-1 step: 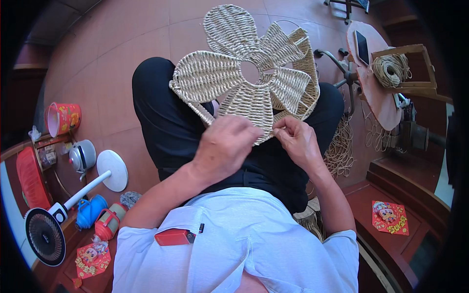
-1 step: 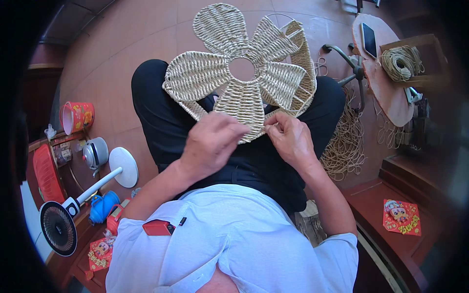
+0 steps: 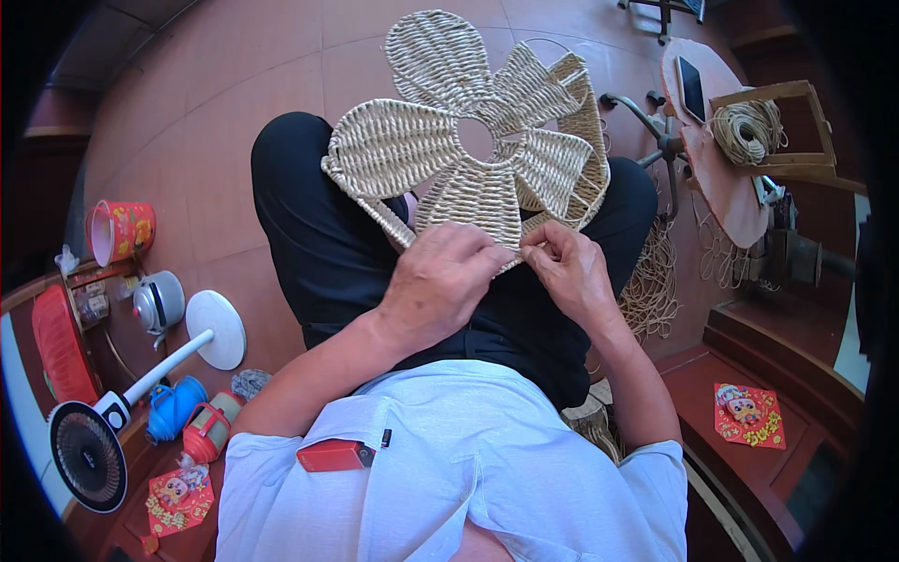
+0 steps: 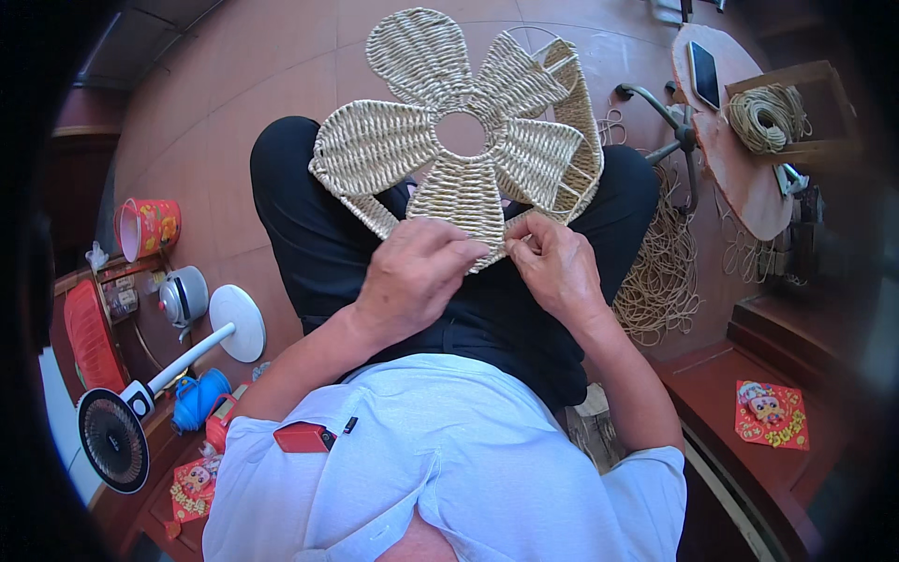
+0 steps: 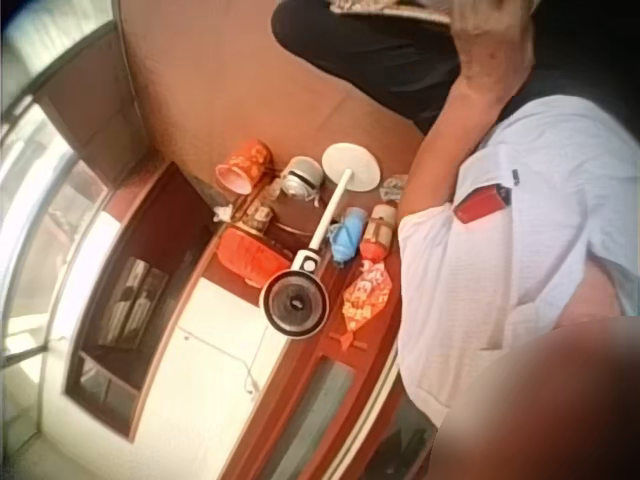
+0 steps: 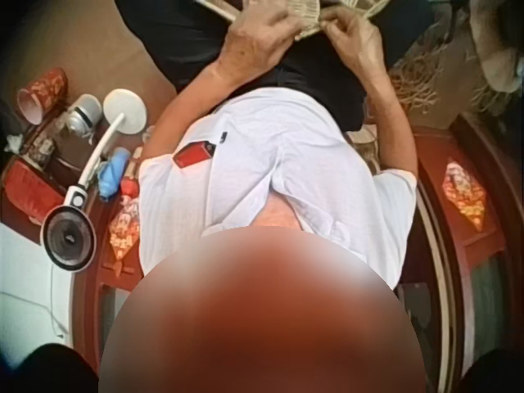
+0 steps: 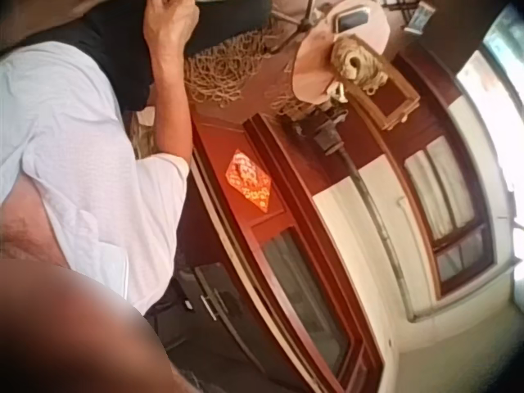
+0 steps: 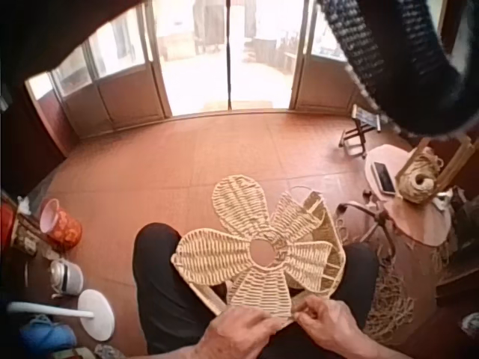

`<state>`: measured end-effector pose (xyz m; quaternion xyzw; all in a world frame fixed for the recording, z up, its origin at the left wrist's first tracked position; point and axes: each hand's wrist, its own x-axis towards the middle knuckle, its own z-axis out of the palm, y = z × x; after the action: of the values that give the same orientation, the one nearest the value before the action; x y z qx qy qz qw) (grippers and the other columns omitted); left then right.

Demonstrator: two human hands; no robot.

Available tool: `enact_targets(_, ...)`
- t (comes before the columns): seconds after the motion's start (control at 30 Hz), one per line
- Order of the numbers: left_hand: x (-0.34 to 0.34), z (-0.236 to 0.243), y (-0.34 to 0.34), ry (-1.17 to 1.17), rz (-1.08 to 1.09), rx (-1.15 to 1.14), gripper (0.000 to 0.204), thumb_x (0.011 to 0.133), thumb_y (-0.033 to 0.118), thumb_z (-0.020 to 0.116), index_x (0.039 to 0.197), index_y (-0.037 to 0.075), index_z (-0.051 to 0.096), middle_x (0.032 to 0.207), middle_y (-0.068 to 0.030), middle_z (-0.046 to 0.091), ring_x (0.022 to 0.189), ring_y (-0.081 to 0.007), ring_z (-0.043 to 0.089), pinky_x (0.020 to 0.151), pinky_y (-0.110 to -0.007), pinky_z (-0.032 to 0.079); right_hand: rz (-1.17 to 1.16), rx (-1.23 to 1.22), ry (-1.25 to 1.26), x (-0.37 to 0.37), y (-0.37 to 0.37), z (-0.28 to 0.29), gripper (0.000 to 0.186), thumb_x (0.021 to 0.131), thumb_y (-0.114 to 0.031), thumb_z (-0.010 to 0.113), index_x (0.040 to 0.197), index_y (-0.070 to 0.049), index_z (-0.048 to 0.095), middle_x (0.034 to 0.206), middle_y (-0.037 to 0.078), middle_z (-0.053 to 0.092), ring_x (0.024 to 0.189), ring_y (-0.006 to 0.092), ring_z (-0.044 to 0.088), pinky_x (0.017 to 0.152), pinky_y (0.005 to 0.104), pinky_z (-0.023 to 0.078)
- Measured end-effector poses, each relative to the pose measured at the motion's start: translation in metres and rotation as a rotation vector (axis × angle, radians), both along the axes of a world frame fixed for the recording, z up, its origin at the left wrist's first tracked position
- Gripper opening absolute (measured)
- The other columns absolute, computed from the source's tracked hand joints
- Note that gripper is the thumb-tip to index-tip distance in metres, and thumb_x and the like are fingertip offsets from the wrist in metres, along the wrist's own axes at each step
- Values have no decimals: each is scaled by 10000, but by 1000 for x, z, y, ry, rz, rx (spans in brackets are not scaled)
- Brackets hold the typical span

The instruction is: Weaving a flower-shaped decorative straw object by hand.

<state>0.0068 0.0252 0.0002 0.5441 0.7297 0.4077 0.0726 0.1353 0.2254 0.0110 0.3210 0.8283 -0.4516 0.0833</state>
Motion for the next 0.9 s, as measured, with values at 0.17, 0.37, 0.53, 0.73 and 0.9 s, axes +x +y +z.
enact_targets(0.17, 13, -17, 15, 173, -84, -123, 402, 908, 82, 724, 1308, 97, 752, 1128, -77, 680, 1051, -294, 663, 925, -442, 541, 59, 184, 54, 3, -2, 7, 135, 968, -166, 770, 1064, -71, 777, 891, 118, 790, 808, 331, 767, 755, 437, 589)
enact_targets(0.37, 21, -15, 16, 400, -84, -224, 437, 937, 166, 656, 1354, 57, 724, 1176, -99, 650, 1043, -268, 647, 916, -420, 528, 110, 260, 196, 8, 2, -5, 115, 947, -133, 776, 1040, -66, 774, 997, 122, 755, 936, 352, 766, 819, 445, 598)
enact_targets(0.53, 30, -13, 15, 619, -99, -281, 449, 940, 201, 647, 1355, 46, 723, 1165, -94, 639, 1008, -237, 620, 871, -389, 507, 24, 307, 358, 7, 1, -8, 244, 949, -13, 783, 1188, -60, 771, 1015, 112, 753, 845, 265, 749, 743, 361, 600)
enact_targets(0.73, 29, -13, 15, 602, -92, -264, 469, 935, 202, 653, 1369, 35, 714, 1166, -94, 627, 1002, -235, 611, 865, -383, 502, -14, 348, 521, 21, -15, -10, 247, 981, -21, 731, 1222, -69, 755, 1031, 131, 772, 937, 337, 777, 785, 423, 620)
enact_targets(0.9, 29, -15, 15, 572, -86, -256, 476, 933, 195, 657, 1381, 40, 707, 1169, -94, 616, 1005, -237, 609, 866, -386, 502, -22, 298, 441, 26, -29, -15, 305, 992, -25, 720, 1294, -69, 721, 1013, 126, 803, 924, 342, 789, 798, 433, 625)
